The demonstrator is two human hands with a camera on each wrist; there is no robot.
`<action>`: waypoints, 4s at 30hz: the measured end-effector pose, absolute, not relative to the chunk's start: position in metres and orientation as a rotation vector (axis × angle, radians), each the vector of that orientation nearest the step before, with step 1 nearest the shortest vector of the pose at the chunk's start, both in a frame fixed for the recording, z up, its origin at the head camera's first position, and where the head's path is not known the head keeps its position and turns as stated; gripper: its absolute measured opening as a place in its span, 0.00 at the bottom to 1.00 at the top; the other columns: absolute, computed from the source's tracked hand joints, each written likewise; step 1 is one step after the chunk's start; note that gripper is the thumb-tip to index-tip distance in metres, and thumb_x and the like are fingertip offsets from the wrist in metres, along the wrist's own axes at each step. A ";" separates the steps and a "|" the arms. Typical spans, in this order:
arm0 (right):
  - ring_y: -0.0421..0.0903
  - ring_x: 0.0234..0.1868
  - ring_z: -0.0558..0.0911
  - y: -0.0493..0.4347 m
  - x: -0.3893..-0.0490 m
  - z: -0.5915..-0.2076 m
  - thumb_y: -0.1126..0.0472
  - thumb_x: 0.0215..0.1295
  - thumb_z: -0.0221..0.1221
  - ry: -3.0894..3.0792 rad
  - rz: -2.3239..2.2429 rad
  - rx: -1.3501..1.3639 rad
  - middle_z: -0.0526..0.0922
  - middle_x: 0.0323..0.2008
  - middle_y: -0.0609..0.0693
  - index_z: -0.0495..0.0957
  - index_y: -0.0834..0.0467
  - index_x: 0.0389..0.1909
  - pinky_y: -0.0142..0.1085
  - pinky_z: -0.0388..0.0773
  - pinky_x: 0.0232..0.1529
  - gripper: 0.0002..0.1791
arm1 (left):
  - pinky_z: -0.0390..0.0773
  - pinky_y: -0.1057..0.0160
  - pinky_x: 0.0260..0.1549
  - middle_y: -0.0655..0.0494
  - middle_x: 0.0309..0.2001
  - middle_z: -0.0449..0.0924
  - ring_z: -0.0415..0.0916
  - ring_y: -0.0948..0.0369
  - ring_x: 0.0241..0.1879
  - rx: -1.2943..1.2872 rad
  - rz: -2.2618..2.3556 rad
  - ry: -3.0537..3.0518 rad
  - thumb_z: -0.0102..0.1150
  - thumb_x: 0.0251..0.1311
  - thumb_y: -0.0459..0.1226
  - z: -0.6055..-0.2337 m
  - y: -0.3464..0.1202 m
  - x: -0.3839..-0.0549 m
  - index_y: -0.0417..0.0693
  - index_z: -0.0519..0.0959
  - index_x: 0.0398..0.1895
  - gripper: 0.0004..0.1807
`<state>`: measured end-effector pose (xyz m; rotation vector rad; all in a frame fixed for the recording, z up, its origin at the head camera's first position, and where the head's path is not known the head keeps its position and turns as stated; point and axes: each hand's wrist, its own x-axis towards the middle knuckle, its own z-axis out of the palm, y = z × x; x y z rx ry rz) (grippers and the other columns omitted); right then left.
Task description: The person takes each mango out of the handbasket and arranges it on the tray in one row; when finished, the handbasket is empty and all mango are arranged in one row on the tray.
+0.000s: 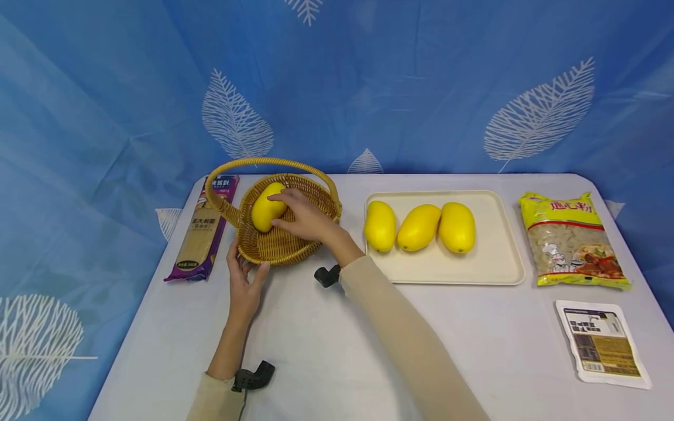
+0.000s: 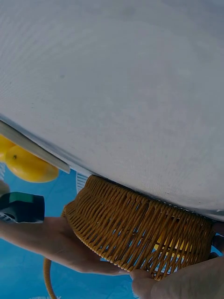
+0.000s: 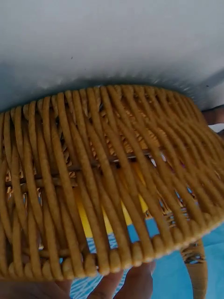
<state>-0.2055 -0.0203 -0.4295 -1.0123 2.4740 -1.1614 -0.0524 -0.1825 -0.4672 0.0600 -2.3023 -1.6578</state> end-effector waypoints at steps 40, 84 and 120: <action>0.54 0.71 0.65 -0.064 -0.207 -0.435 0.50 0.57 0.70 2.411 -0.938 -1.044 0.50 0.76 0.52 0.74 0.49 0.62 0.44 0.72 0.65 0.31 | 0.62 0.41 0.66 0.32 0.74 0.45 0.55 0.39 0.70 0.029 -1.648 -2.317 0.58 0.65 0.31 -0.471 -0.185 -0.054 0.34 0.42 0.75 0.44; 0.55 0.70 0.65 -0.016 -0.179 -0.413 0.53 0.56 0.70 2.558 -1.224 -1.167 0.53 0.75 0.52 0.75 0.47 0.61 0.47 0.74 0.62 0.30 | 0.62 0.43 0.65 0.33 0.74 0.46 0.56 0.38 0.69 0.054 -1.641 -2.319 0.58 0.65 0.32 -0.465 -0.182 -0.052 0.35 0.43 0.76 0.44; 0.54 0.70 0.66 0.096 -0.113 -0.395 0.56 0.51 0.73 2.759 -1.308 -1.220 0.53 0.76 0.51 0.76 0.46 0.59 0.46 0.78 0.58 0.31 | 0.62 0.66 0.62 0.31 0.73 0.49 0.57 0.37 0.67 0.021 -1.654 -2.281 0.58 0.65 0.30 -0.470 -0.181 -0.050 0.35 0.43 0.76 0.43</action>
